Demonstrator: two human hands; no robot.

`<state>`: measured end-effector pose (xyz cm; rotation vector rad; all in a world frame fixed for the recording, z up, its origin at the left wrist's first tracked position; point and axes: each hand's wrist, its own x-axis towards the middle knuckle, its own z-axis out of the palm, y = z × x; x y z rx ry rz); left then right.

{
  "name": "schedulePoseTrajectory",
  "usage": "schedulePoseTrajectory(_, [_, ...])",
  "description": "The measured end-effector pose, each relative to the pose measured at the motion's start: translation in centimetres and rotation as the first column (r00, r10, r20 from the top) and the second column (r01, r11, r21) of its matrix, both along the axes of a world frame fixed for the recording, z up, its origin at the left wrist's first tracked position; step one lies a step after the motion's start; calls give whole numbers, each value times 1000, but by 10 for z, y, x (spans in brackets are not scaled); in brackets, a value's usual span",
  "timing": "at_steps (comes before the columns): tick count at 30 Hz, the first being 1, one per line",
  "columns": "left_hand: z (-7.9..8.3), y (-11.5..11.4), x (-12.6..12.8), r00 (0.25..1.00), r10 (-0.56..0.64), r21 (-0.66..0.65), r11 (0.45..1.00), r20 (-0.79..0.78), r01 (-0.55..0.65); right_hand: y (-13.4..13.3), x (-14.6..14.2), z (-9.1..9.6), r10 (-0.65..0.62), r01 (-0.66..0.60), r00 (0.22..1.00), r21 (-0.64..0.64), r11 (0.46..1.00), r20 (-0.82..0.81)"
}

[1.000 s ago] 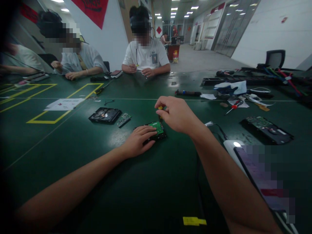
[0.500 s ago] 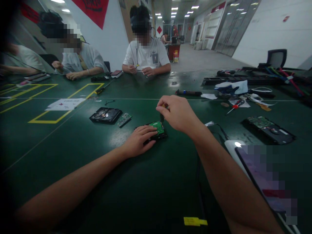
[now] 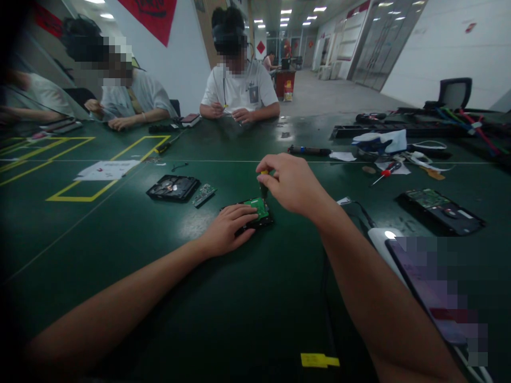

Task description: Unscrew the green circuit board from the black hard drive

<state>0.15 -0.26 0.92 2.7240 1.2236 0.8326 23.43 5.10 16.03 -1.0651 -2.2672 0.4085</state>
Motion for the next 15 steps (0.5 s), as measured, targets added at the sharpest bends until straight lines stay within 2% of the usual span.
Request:
schedulePoseTrajectory(8, [0, -1, 1, 1000, 6, 3, 1000, -1, -6, -3, -3, -2, 10, -15, 998, -69, 998, -70])
schedulePoseTrajectory(15, [0, 0, 1, 1000, -3, 7, 1000, 5, 3, -6, 1, 5, 41, -41, 999, -14, 999, 9])
